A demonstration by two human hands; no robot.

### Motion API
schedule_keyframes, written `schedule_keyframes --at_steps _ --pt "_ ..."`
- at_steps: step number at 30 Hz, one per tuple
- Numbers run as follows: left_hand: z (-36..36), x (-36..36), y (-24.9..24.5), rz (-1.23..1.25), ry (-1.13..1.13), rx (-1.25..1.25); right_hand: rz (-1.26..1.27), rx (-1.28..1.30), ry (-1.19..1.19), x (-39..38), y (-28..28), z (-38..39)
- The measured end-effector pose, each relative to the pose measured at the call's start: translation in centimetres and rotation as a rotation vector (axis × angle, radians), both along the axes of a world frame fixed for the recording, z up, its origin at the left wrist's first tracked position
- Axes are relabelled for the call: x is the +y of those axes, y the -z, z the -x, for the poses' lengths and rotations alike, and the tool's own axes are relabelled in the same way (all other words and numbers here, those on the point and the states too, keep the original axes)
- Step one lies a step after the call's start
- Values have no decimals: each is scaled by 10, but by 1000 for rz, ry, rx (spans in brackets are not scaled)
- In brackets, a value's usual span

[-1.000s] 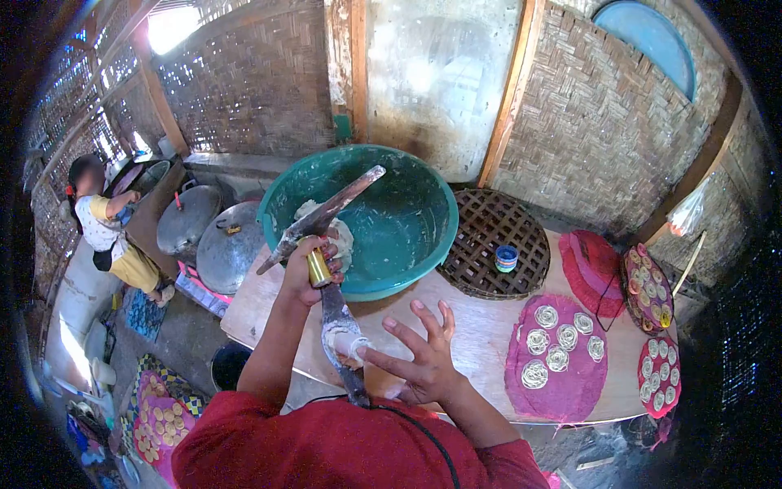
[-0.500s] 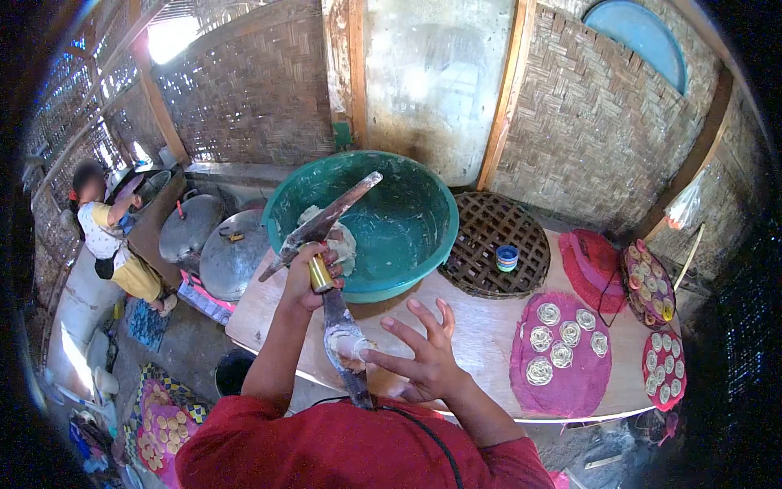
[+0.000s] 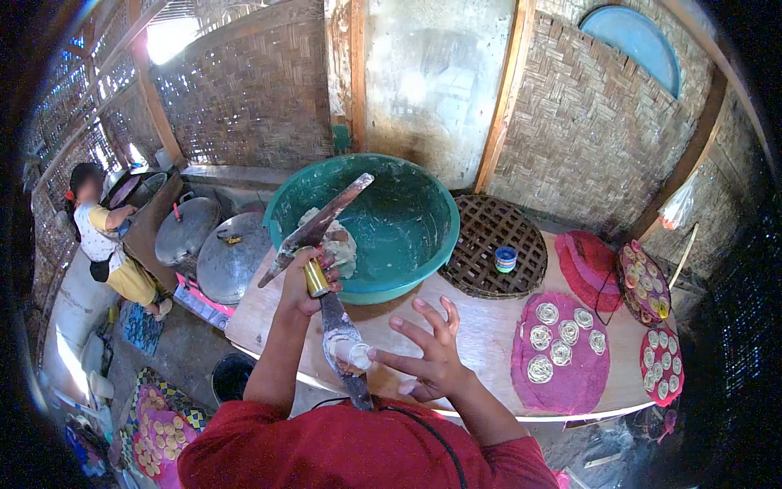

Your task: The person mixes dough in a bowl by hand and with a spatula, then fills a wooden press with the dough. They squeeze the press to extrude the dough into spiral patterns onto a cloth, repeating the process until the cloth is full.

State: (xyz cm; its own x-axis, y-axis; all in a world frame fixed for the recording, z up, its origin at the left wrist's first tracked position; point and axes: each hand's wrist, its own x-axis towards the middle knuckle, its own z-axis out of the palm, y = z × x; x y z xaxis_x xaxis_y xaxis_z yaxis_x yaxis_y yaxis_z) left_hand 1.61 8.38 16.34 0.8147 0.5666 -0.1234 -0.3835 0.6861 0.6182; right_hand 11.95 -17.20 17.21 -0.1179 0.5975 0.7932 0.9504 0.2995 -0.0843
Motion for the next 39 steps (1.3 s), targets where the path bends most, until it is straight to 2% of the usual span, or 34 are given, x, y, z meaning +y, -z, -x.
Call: schedule_keyframes --at_steps 3,8,11,17,21,25,28,34,36,39 --pt "1 2 1 3 29 -29 61 -27 30 4 -2 3" --pt "1 5 5 -2 13 -29 51 159 -34 7 -3 5" --pt "1 5 5 20 20 -43 120 12 8 11 0 3" --pt "3 8 6 17 12 -54 20 71 -58 7 0 4" --pt "4 8 2 2 -12 -49 29 -62 -54 7 3 7" --pt "3 8 4 14 7 -60 75 -66 -8 11 -2 9" --pt "3 9 9 21 21 -76 82 39 -50 12 -1 10" --pt "5 6 5 19 -3 -42 -7 -62 -48 10 6 10" --pt "5 7 7 18 12 -49 36 61 -35 8 -2 9" --pt "5 7 8 16 20 -64 12 -13 -34 9 -2 11"
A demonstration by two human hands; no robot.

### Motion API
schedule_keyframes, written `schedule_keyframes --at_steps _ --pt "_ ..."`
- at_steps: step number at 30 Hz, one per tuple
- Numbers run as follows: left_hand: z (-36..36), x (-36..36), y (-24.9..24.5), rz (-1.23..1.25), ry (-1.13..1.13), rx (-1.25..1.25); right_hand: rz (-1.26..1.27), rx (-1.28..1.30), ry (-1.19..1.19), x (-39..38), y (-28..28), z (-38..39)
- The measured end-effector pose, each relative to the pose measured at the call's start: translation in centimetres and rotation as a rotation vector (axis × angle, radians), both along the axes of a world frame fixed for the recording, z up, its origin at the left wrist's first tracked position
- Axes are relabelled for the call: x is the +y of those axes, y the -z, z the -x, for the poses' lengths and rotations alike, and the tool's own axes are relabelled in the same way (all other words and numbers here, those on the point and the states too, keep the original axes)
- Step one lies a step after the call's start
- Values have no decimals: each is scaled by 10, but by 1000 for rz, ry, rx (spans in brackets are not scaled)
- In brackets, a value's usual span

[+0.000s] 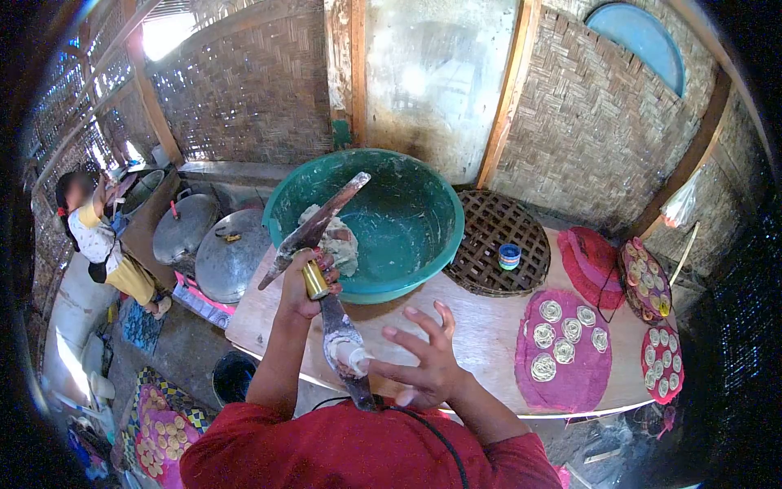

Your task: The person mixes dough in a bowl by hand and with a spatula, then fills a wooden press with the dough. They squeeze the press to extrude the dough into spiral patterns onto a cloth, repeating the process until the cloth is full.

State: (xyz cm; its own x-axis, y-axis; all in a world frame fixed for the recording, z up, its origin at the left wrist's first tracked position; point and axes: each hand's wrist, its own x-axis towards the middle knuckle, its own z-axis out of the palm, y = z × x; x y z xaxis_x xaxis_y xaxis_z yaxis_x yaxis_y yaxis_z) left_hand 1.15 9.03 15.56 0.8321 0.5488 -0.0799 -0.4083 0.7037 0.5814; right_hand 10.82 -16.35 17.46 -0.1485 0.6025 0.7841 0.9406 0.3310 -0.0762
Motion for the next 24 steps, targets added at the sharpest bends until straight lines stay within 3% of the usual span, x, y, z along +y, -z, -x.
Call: schedule_keyframes --at_steps 4,10,12,14,18,20,22,24 --pt "1 -3 -1 15 -10 5 87 -41 34 5 -4 1" --pt "9 -2 -1 28 -34 -15 50 181 -12 7 0 -5" --pt "14 0 0 37 -35 -33 173 245 -38 12 -1 -3" --pt "19 1 2 42 -55 -57 190 173 -79 14 0 -7" --pt "33 2 6 57 -134 -76 -10 295 -20 48 -22 -29" --pt "39 4 8 56 -162 -70 69 420 203 79 -52 -37" --pt "45 8 11 80 -173 -103 257 97 279 123 -57 -46" --pt "43 12 12 77 -184 -96 620 -144 379 177 -56 -36"
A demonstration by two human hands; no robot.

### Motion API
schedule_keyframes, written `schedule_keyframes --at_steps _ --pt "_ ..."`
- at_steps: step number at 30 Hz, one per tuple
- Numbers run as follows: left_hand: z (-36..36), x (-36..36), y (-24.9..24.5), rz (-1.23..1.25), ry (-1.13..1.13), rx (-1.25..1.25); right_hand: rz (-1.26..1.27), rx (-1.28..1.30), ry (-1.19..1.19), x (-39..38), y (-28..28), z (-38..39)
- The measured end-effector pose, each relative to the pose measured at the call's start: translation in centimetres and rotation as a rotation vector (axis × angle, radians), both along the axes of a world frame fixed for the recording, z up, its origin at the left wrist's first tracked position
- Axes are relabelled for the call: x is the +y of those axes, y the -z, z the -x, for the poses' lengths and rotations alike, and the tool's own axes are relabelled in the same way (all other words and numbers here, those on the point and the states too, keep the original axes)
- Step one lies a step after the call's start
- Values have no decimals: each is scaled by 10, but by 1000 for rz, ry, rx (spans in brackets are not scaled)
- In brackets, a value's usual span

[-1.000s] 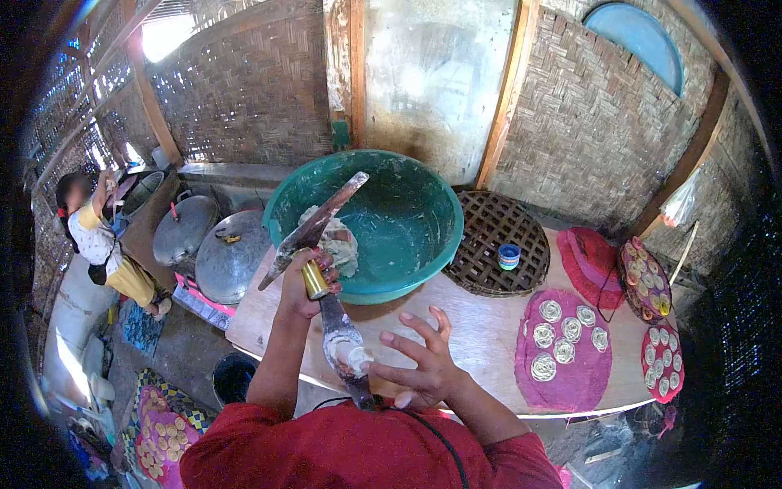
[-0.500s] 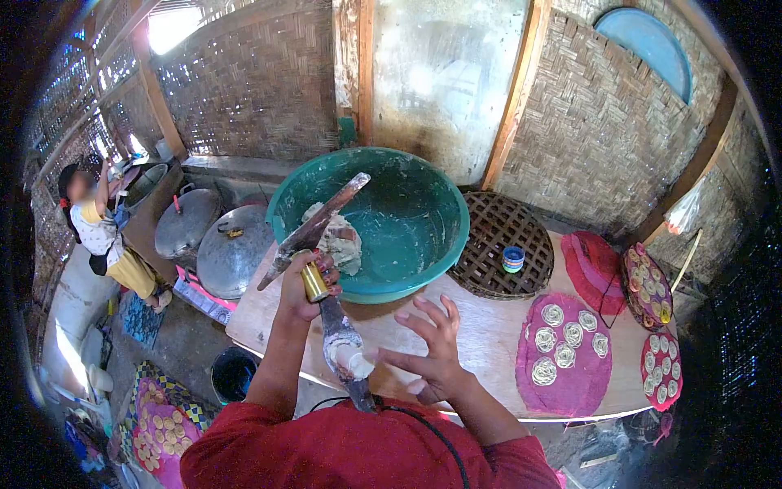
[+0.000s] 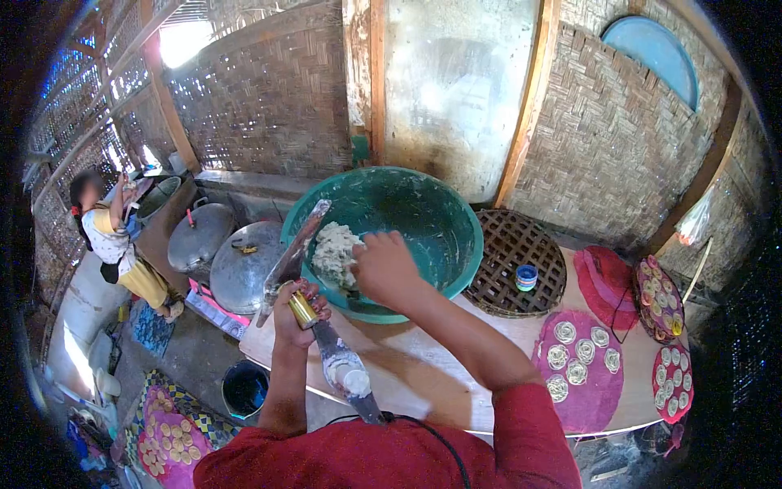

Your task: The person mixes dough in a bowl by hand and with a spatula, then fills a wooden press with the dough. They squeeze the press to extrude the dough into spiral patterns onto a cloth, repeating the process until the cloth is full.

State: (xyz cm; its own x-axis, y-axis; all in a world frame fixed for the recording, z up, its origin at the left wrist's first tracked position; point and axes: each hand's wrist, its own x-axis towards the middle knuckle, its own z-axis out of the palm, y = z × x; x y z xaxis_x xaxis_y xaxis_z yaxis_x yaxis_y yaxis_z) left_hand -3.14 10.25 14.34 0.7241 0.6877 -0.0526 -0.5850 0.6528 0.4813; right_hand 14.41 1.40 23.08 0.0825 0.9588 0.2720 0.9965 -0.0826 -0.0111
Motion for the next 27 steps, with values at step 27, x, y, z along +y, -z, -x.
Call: schedule_keyframes --at_steps 27 --pt "-4 23 4 36 -12 -40 561 215 -101 54 56 -32"
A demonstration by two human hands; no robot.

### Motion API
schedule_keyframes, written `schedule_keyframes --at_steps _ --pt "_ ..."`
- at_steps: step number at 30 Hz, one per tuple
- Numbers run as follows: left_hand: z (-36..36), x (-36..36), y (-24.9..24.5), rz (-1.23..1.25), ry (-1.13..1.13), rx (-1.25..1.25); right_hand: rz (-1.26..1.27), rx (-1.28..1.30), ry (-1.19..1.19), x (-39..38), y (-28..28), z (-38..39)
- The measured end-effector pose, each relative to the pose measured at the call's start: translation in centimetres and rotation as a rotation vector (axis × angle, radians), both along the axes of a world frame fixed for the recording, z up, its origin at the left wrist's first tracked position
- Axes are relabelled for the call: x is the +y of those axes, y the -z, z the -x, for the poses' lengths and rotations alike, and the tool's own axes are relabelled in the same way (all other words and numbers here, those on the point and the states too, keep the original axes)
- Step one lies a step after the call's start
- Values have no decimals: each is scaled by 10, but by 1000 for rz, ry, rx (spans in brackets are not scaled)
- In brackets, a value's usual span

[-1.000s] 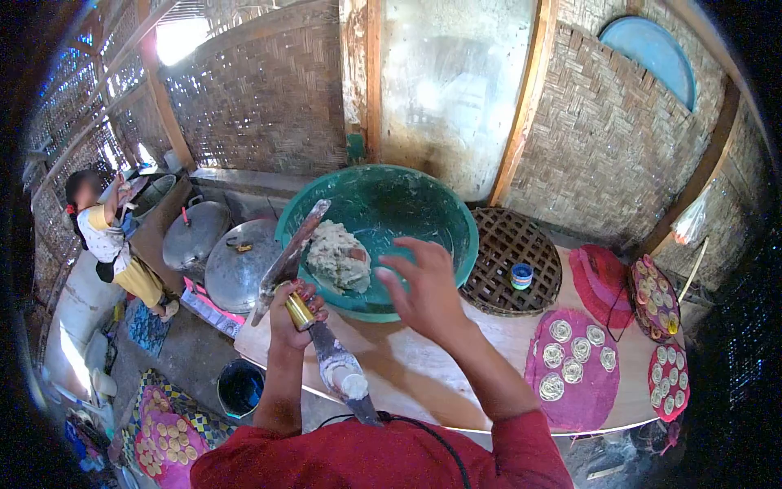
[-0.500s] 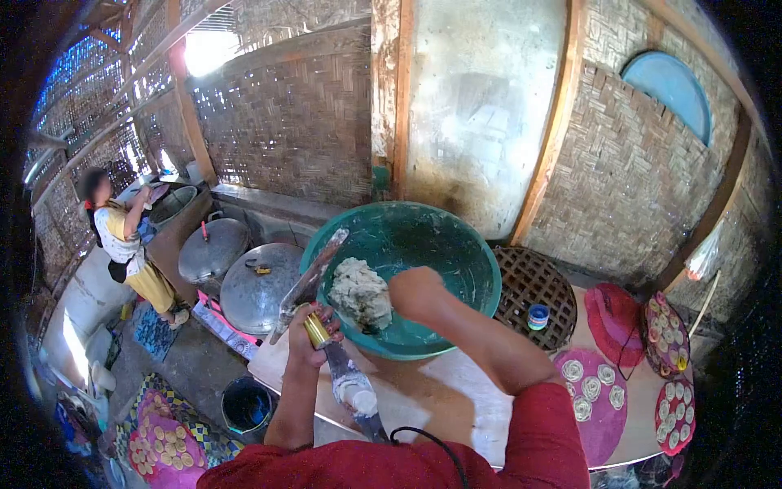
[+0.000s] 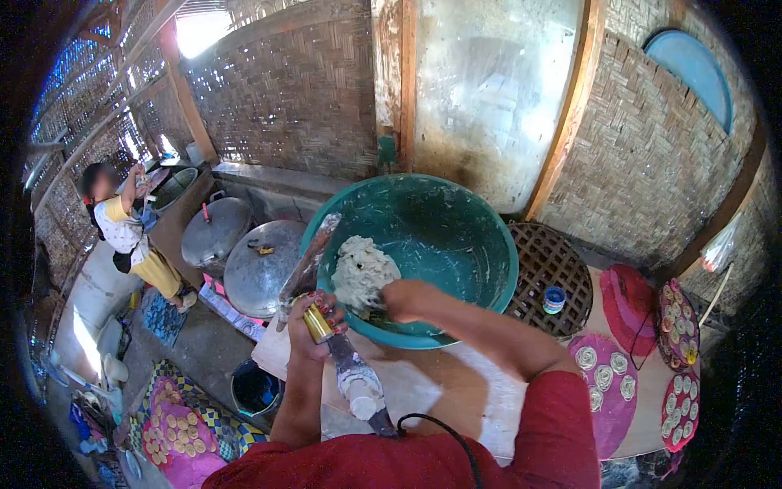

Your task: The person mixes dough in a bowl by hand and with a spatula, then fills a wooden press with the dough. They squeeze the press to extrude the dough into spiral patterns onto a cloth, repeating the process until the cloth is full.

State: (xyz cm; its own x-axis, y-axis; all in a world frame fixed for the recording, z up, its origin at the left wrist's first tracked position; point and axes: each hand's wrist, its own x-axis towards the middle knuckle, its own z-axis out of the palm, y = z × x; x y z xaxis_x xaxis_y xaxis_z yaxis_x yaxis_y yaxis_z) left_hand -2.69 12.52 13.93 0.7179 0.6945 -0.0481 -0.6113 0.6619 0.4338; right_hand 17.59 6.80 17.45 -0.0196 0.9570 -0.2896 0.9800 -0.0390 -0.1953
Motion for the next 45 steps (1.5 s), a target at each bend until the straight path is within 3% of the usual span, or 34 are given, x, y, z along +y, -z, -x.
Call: schedule_keyframes --at_steps 2,5,7,11,16,17,19,25,29,32,35,37,39,41,42,43,45 --pt "2 3 5 -22 9 3 75 -38 -1 -17 -42 -7" --pt "-1 2 9 -29 -2 4 -44 -155 54 -23 -82 -17" --pt "0 0 6 -40 9 -13 -318 -219 92 -9 -74 -22" --pt "-1 1 8 -46 3 -34 -434 -202 54 38 8 -23" --pt "-1 2 7 -57 12 -21 -247 -89 -103 22 33 9" --pt "-1 4 6 -66 8 -24 -256 -92 -107 16 17 7" --pt "1 2 8 -30 27 -24 2 -221 -137 -13 -26 -3" --pt "-1 0 8 -74 14 -32 -243 -319 -67 -1 -60 -20" --pt "0 -2 5 -58 -20 1 -325 -363 31 45 4 -21" --pt "0 -1 6 -33 -33 7 -331 -190 -5 47 24 -14" --pt "2 2 5 -37 -41 23 -164 -111 -29 35 17 -15" --pt "7 15 5 -27 -56 111 87 -6 -61 8 -16 -29" --pt "25 25 -31 -227 -306 325 144 170 -60 -18 -38 -53" --pt "52 45 -74 -484 -397 496 35 250 -137 -50 -55 -90" --pt "58 52 -96 -676 -510 748 79 331 -107 -72 -81 -101" --pt "52 40 -130 -1106 -631 824 121 415 -79 -95 -111 -107" --pt "38 43 -153 -1547 -539 1028 -131 443 -195 -132 -143 -114"
